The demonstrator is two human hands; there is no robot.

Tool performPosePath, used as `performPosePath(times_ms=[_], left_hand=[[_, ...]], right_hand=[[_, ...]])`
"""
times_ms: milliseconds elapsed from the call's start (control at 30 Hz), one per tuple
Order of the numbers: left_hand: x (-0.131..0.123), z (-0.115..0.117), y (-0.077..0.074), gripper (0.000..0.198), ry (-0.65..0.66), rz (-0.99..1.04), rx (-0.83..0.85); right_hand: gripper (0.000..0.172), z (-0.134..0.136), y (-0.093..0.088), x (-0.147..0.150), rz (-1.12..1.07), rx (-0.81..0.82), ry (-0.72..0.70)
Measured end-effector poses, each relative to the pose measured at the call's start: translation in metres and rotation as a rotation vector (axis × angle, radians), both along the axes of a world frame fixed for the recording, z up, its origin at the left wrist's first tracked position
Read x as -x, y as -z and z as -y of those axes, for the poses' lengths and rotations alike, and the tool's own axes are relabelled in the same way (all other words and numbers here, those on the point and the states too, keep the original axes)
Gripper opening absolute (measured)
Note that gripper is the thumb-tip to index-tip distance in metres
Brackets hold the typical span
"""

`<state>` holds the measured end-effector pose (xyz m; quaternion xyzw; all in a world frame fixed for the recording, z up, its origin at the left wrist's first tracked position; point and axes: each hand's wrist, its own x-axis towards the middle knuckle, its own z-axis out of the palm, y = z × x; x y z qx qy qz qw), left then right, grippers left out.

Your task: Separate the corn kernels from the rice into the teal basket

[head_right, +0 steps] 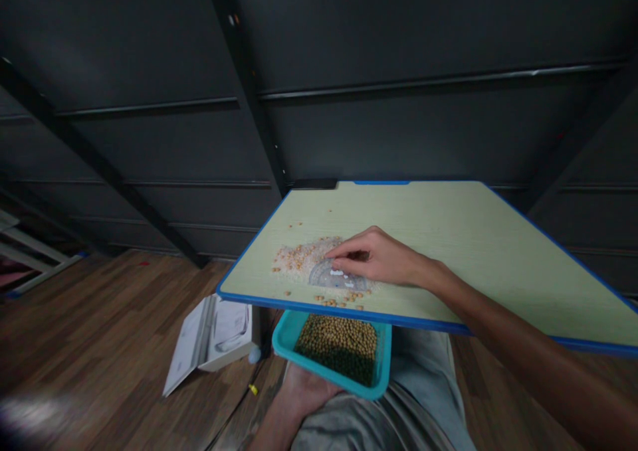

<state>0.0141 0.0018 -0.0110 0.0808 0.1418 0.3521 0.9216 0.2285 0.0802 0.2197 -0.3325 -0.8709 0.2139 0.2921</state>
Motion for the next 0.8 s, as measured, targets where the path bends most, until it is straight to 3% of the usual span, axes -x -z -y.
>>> performPosePath(times_ms=[233, 633, 800], left_hand=[[0.002, 0.0, 0.001, 0.046, 0.01, 0.039, -0.011], [-0.004, 0.002, -0.026, 0.042, 0.024, -0.026, -0.025], [-0.003, 0.0, -0.026, 0.043, 0.022, -0.029, 0.004]], right_hand=[[0.027, 0.002, 0.0, 0.001, 0.031, 0.004, -0.022], [0.028, 0.0, 0.004, 0.001, 0.008, -0.016, -0.081], [0.027, 0.001, 0.002, 0.003, 0.0, -0.01, -0.085]])
